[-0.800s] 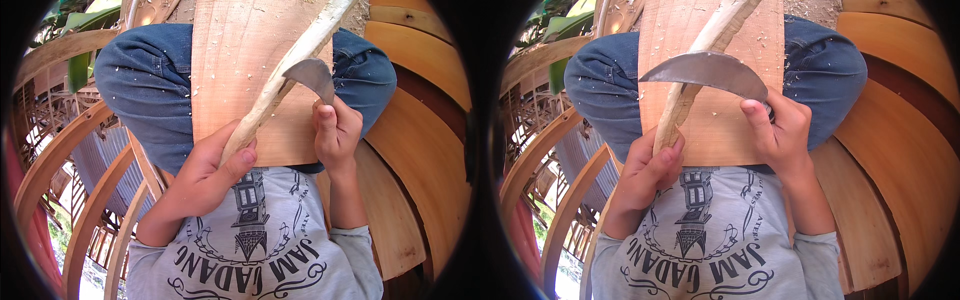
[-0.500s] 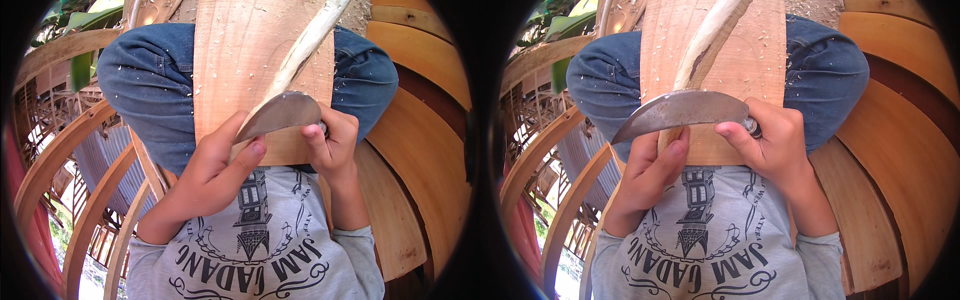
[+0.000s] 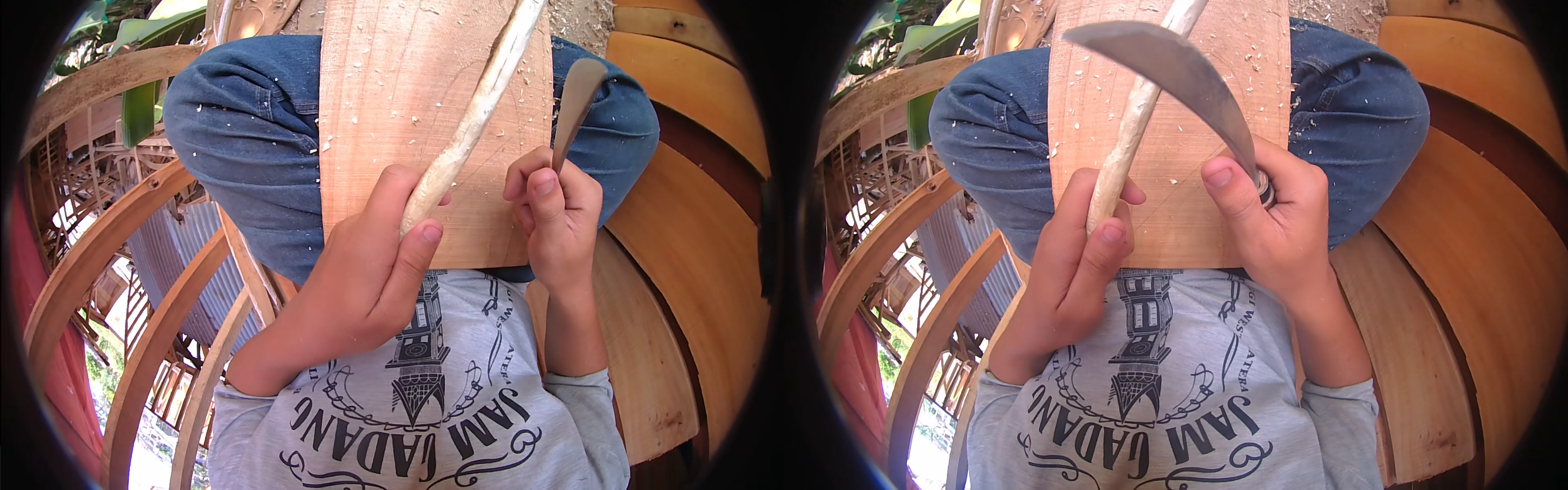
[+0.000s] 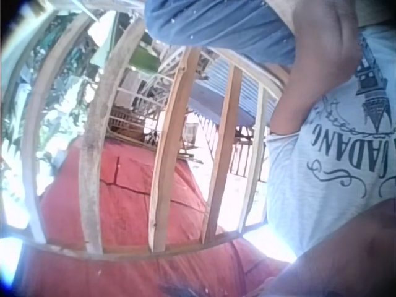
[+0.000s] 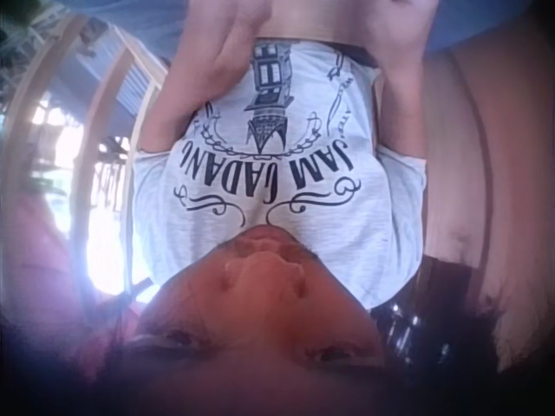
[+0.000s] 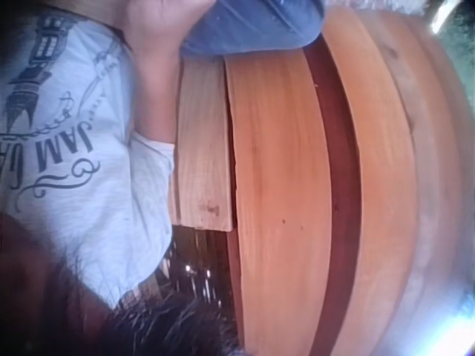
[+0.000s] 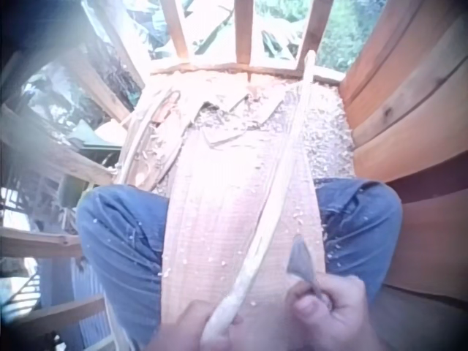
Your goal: The person sits cross-legged on a wooden floor and uses a curved knife to shave bark and smooth a long wooden stick. They hold the stick with their left hand and repeatedly scrape it with the knife in their right hand, producing wood shavings.
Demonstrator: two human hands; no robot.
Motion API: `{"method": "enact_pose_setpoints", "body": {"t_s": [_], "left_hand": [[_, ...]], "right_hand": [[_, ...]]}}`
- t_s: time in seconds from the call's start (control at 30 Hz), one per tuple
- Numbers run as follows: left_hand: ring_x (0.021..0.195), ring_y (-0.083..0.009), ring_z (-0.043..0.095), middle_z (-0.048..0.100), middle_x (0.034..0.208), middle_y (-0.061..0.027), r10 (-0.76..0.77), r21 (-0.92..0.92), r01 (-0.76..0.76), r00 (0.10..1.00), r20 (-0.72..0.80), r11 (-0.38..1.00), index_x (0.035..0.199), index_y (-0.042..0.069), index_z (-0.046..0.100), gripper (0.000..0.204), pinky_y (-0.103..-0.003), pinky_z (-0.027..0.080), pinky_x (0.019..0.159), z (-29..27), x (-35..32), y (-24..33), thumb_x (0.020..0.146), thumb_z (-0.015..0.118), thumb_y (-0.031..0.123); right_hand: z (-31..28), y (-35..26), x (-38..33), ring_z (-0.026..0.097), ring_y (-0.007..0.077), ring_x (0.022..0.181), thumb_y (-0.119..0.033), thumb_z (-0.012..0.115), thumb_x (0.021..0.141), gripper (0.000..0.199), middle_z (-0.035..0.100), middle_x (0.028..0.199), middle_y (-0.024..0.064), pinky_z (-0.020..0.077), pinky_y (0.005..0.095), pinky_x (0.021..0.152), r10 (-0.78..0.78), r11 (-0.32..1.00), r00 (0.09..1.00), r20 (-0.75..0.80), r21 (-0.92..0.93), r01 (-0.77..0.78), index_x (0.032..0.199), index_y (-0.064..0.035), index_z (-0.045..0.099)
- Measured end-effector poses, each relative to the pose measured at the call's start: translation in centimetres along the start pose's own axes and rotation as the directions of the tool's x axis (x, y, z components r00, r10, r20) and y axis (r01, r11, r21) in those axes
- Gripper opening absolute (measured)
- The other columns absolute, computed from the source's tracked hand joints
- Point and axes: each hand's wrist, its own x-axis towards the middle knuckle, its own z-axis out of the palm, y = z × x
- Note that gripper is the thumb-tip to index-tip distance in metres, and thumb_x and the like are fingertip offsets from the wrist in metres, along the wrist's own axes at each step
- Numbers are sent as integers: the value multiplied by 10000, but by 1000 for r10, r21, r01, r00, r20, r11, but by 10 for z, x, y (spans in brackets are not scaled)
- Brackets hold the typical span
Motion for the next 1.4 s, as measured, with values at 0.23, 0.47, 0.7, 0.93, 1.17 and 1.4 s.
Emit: {"method": "enact_pose_setpoints", "body": {"t_s": [0.23,0.47,0.7,0.93,1.17,1.4], "left_hand": [[584,-383,570,552,678,-198,182,335,-155,982,-51,930,1130,-25,406,314,-442,435,514,16,0,-7,884,531,122],[565,-349,594,565,645,-169,81,177,-72,996,-44,982,1120,-5,420,314,-377,443,498,14,2,-5,887,562,150],[550,-172,571,550,633,-107,32,38,-29,998,-62,999,1108,9,430,282,-300,417,515,10,2,-9,903,554,159],[592,-117,465,495,691,-80,15,-102,-11,999,40,995,1082,12,427,265,-256,382,557,-1,-6,-21,929,519,208],[670,-128,441,457,754,-81,33,-138,-20,995,93,990,1077,8,415,281,-268,377,605,-5,-16,-28,946,488,245],[660,-120,417,421,724,-60,34,-149,-13,990,139,989,1078,12,413,300,-261,366,607,-5,-27,-32,951,479,275]], "right_hand": [[5,-5,0,433,-8,580,-185,661,848,285,525,624,-55,321,155,518,111,951,993,51,286,-121,1012,38,591],[12,-9,2,433,-15,557,-118,665,844,166,524,617,-67,317,158,482,194,939,981,-24,294,-179,886,30,602],[-9,1,2,433,30,504,-265,631,878,308,490,532,-20,334,215,443,64,996,998,2,66,-64,742,11,627],[-20,2,5,424,149,429,-393,698,789,418,449,484,67,351,272,419,-259,859,966,-21,-463,221,689,3,610],[-28,11,13,354,212,409,-564,751,611,626,368,463,70,320,293,395,-459,625,889,-7,-713,318,546,-25,438],[-46,8,33,305,120,449,-568,689,725,635,319,469,40,288,282,413,-388,779,872,-299,-612,137,569,1,454]]}}
